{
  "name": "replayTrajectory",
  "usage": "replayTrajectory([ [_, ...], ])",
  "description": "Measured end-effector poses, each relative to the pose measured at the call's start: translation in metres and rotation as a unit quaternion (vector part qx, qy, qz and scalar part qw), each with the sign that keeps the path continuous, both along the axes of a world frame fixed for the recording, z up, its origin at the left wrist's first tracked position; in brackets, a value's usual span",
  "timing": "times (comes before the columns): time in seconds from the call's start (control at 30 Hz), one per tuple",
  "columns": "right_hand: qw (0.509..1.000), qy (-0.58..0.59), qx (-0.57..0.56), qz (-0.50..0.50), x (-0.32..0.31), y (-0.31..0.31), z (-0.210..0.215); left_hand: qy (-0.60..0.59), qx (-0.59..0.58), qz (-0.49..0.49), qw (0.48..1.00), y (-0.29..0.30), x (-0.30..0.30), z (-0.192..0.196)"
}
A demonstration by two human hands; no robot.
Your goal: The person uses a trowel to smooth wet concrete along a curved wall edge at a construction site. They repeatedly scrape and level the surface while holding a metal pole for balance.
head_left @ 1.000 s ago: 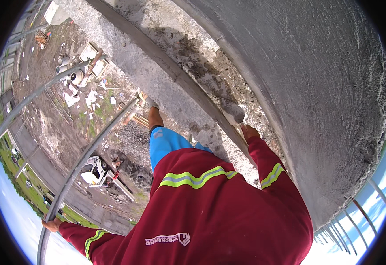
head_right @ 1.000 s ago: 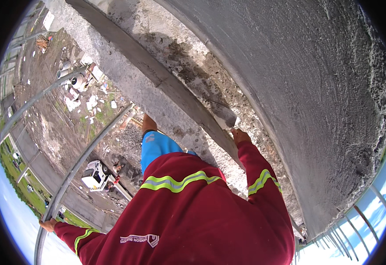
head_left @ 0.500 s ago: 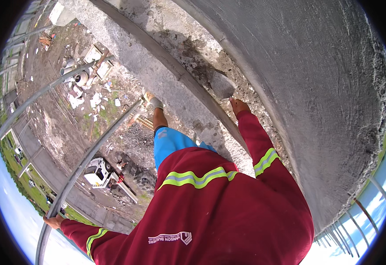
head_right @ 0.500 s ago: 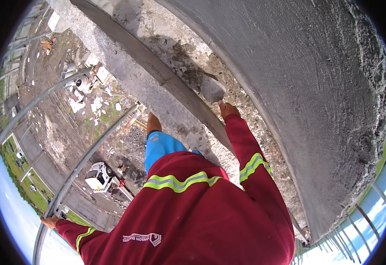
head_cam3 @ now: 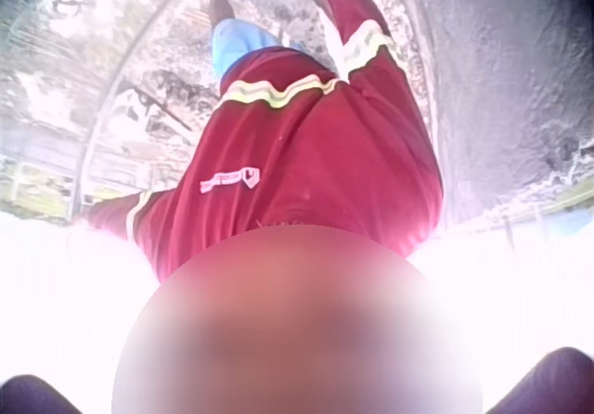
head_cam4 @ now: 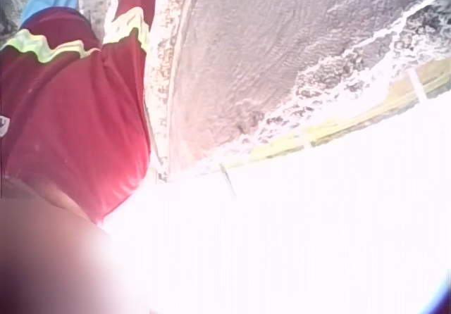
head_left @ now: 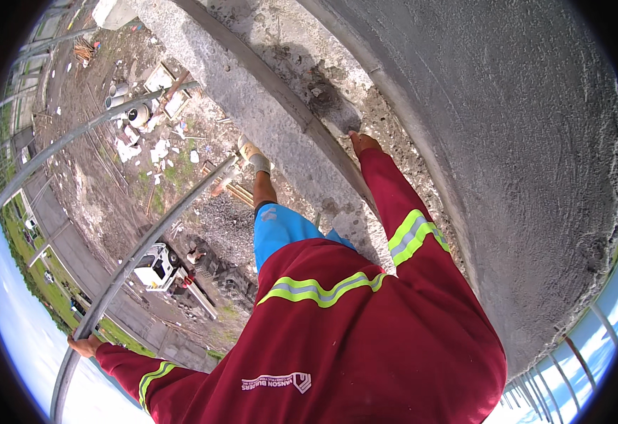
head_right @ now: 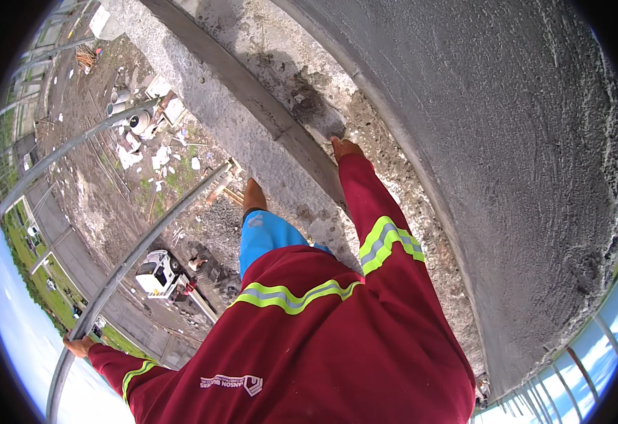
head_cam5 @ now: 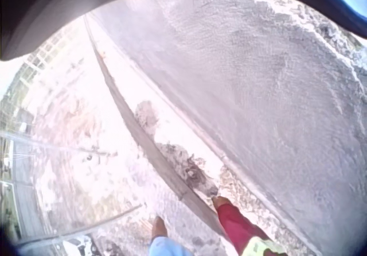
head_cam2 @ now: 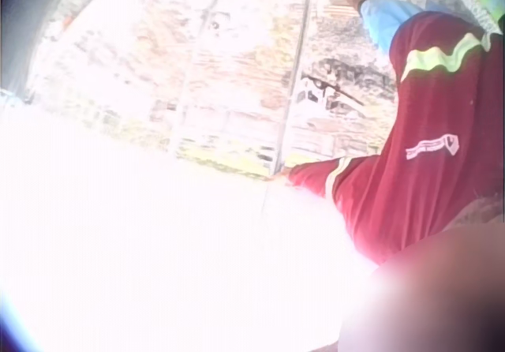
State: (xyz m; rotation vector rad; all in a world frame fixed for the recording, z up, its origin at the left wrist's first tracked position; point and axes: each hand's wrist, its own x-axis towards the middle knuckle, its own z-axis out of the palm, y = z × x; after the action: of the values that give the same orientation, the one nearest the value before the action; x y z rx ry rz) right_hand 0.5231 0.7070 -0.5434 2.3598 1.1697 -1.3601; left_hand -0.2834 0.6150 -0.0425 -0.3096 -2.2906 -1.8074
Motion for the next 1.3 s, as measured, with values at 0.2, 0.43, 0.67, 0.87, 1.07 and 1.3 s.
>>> replayTrajectory([
  [0.2,0.981,-0.138,0.132,0.017,0.025,-0.031,0.055,0.002,-0.02,0.024,1.0,-0.001,0.002,-0.002],
  [0.43,0.991,-0.037,0.093,-0.087,0.062,-0.079,0.034,0.061,-0.133,0.008,0.989,-0.007,-0.006,-0.003],
  [0.67,0.992,-0.094,-0.06,-0.066,0.122,-0.231,0.081,0.104,-0.234,0.038,0.966,-0.014,-0.016,-0.006],
  [0.87,0.997,-0.014,0.067,-0.026,0.1,-0.124,0.008,0.288,-0.538,0.073,0.789,-0.016,0.011,-0.004],
  [1.07,0.998,-0.037,0.05,0.013,0.088,-0.094,0.046,0.111,-0.284,0.033,0.952,-0.007,0.009,-0.004],
  [1.3,0.994,-0.074,0.049,-0.062,0.051,-0.121,0.053,0.275,-0.558,0.093,0.778,-0.023,-0.015,-0.005],
])
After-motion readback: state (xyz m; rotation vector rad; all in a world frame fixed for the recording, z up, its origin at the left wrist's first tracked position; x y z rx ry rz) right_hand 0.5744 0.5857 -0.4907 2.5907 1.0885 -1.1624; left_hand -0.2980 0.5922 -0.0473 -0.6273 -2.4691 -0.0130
